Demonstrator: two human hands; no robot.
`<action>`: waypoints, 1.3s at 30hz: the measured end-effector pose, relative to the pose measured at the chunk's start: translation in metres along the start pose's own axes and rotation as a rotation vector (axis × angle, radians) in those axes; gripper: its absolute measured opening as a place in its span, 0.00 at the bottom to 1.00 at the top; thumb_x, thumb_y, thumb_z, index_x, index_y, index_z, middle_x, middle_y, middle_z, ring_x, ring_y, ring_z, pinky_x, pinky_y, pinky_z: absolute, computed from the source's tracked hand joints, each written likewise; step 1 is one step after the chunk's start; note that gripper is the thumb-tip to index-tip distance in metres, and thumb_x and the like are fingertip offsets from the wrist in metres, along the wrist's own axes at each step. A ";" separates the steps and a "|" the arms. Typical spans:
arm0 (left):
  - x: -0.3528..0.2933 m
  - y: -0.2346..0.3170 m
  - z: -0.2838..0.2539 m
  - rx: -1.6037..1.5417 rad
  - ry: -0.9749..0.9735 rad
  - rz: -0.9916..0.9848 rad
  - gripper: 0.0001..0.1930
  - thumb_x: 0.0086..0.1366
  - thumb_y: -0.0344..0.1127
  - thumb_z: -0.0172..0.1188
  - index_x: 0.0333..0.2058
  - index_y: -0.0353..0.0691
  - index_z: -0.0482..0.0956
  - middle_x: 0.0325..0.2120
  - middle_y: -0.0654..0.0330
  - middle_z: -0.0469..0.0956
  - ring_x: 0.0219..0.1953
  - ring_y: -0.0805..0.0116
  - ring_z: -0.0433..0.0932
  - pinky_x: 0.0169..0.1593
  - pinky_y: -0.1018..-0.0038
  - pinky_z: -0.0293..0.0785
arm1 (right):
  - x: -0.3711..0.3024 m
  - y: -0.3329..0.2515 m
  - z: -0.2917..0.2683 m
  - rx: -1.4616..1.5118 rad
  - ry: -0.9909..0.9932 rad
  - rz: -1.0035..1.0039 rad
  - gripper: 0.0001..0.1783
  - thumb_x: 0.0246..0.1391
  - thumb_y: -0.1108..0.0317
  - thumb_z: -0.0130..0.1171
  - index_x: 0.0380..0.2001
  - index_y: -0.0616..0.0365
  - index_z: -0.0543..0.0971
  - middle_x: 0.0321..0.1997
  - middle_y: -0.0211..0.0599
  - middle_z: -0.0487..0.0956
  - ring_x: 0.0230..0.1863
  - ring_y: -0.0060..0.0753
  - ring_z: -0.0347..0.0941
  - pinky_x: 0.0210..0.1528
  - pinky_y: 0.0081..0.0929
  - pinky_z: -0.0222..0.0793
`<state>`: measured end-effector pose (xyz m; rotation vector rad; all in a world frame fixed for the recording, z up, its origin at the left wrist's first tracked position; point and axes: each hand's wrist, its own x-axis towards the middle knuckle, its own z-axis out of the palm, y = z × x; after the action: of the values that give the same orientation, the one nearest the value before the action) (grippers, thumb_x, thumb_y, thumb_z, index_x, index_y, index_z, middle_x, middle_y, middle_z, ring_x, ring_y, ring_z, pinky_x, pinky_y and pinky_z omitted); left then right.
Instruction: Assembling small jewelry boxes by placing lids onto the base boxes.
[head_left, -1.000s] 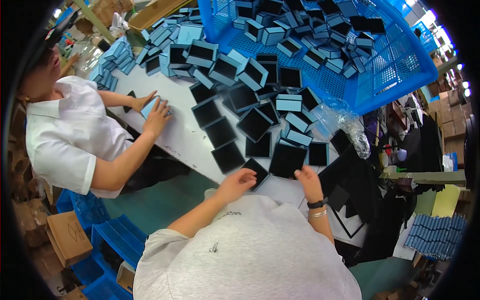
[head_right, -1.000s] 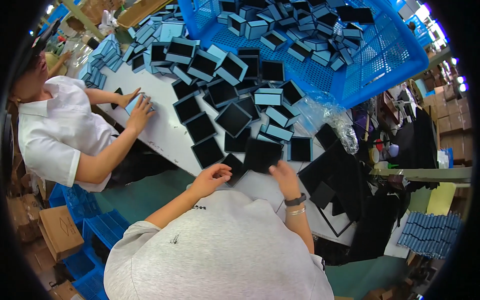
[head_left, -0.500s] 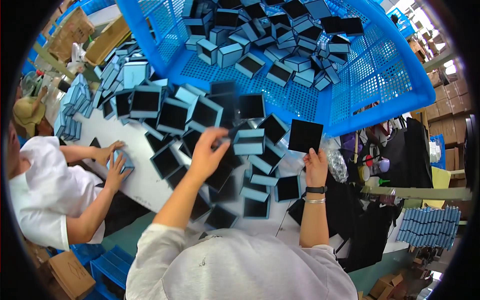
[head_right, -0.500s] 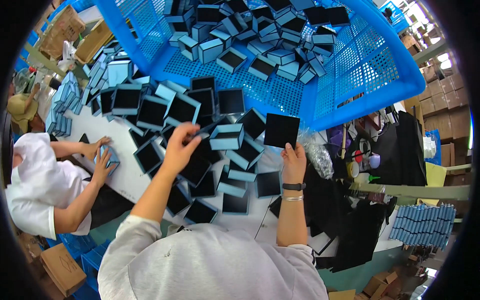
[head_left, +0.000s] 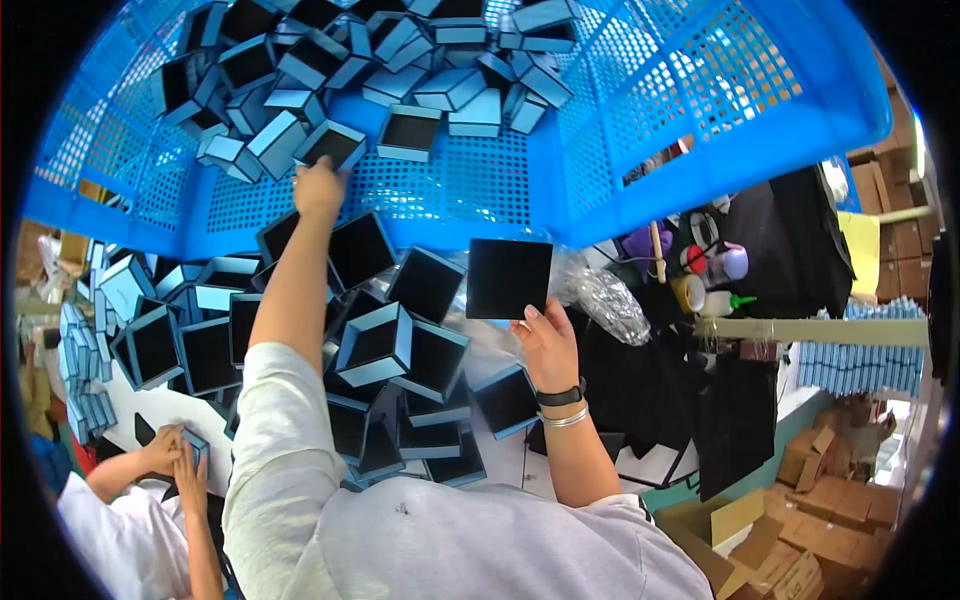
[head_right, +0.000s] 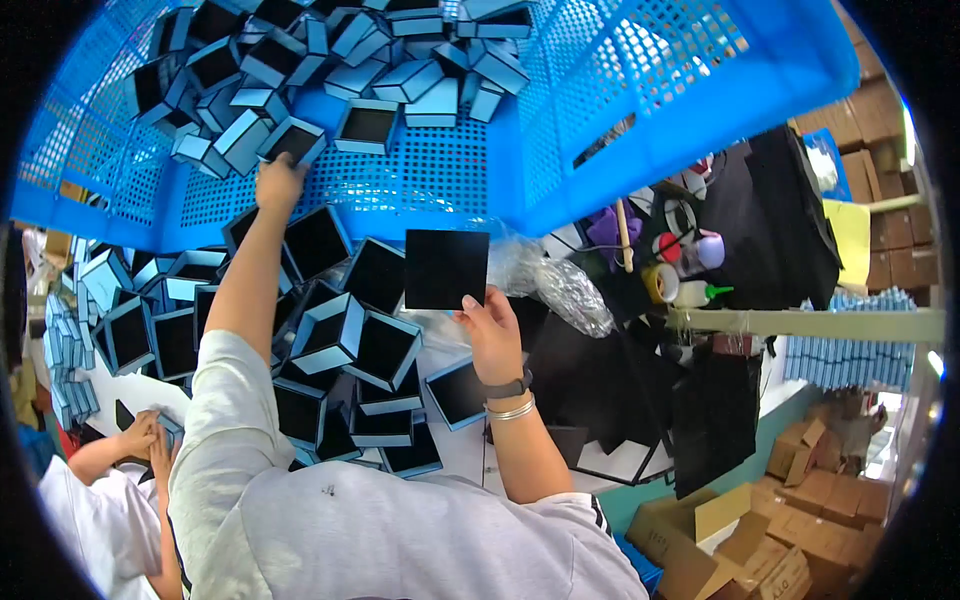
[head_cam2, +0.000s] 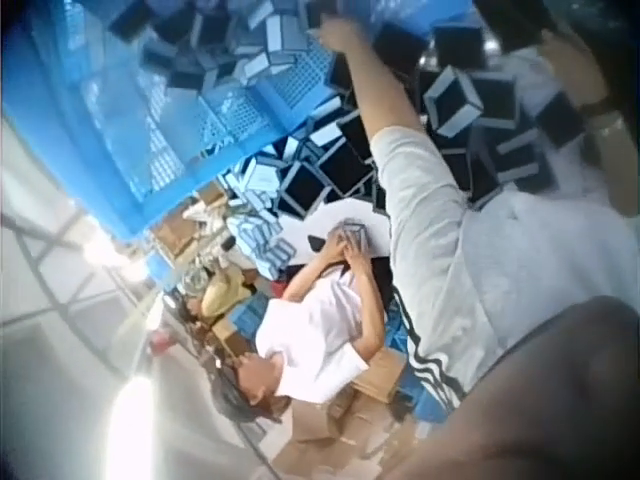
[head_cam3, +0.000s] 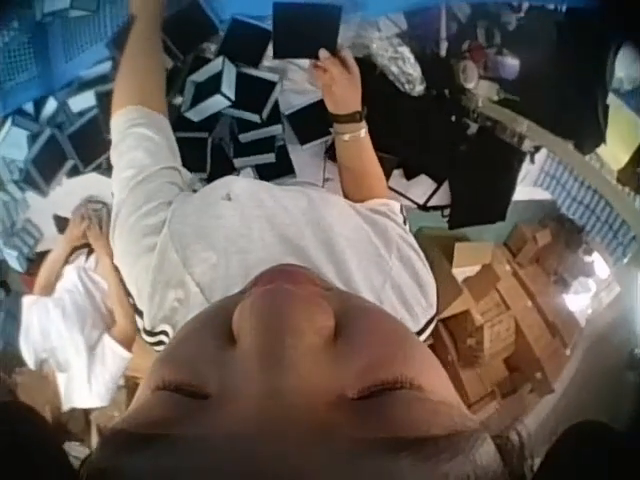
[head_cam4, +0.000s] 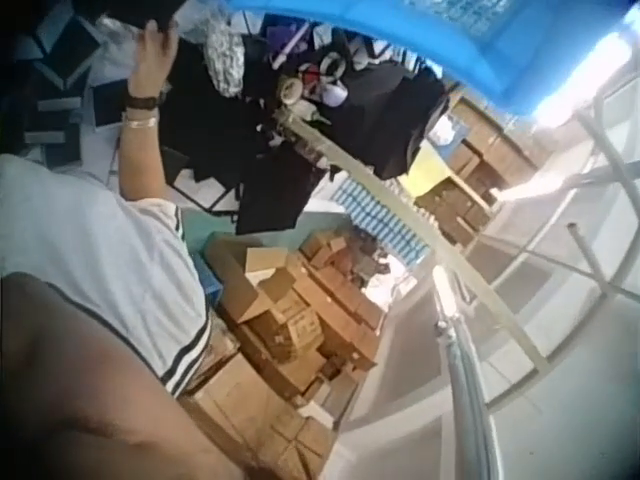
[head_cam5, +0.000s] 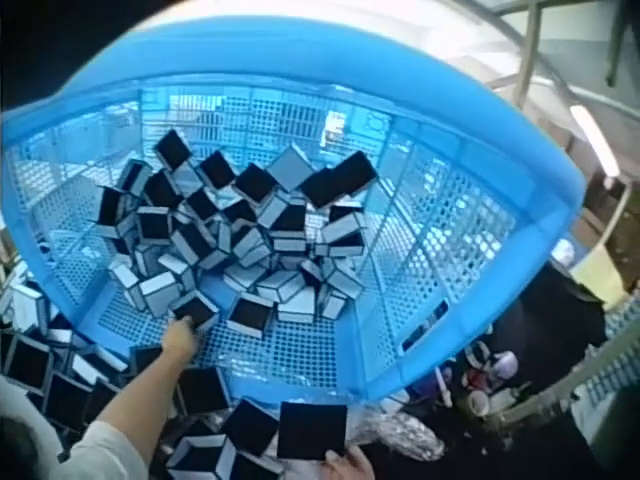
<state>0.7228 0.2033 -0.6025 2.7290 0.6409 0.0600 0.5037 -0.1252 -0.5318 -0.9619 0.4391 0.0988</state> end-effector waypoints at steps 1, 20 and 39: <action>-0.004 -0.001 -0.003 0.006 -0.005 0.012 0.20 0.52 0.49 0.64 0.40 0.45 0.75 0.45 0.39 0.68 0.49 0.38 0.69 0.50 0.58 0.69 | -0.002 -0.005 0.002 0.023 -0.071 -0.027 0.12 0.54 0.73 0.55 0.42 0.62 0.71 0.34 0.30 0.75 0.34 0.21 0.71 0.38 0.17 0.67; -0.425 -0.053 -0.173 -0.743 0.219 0.549 0.09 0.46 0.17 0.64 0.24 0.33 0.72 0.62 0.38 0.45 0.61 0.37 0.57 0.46 0.67 0.76 | -0.185 0.031 0.074 -0.695 -0.328 -0.392 0.24 0.57 0.64 0.55 0.53 0.66 0.64 0.45 0.40 0.72 0.39 0.23 0.69 0.40 0.19 0.66; -0.523 -0.108 -0.196 -1.043 -0.074 0.610 0.21 0.51 0.26 0.65 0.44 0.40 0.68 0.60 0.44 0.52 0.61 0.51 0.59 0.50 0.67 0.73 | -0.260 0.047 0.011 -0.823 -0.633 -0.094 0.25 0.52 0.66 0.59 0.51 0.64 0.66 0.42 0.39 0.76 0.38 0.30 0.74 0.42 0.28 0.69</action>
<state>0.1845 0.1261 -0.4355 1.7815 -0.2446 0.3290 0.2585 -0.0605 -0.4576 -1.6738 -0.2706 0.5104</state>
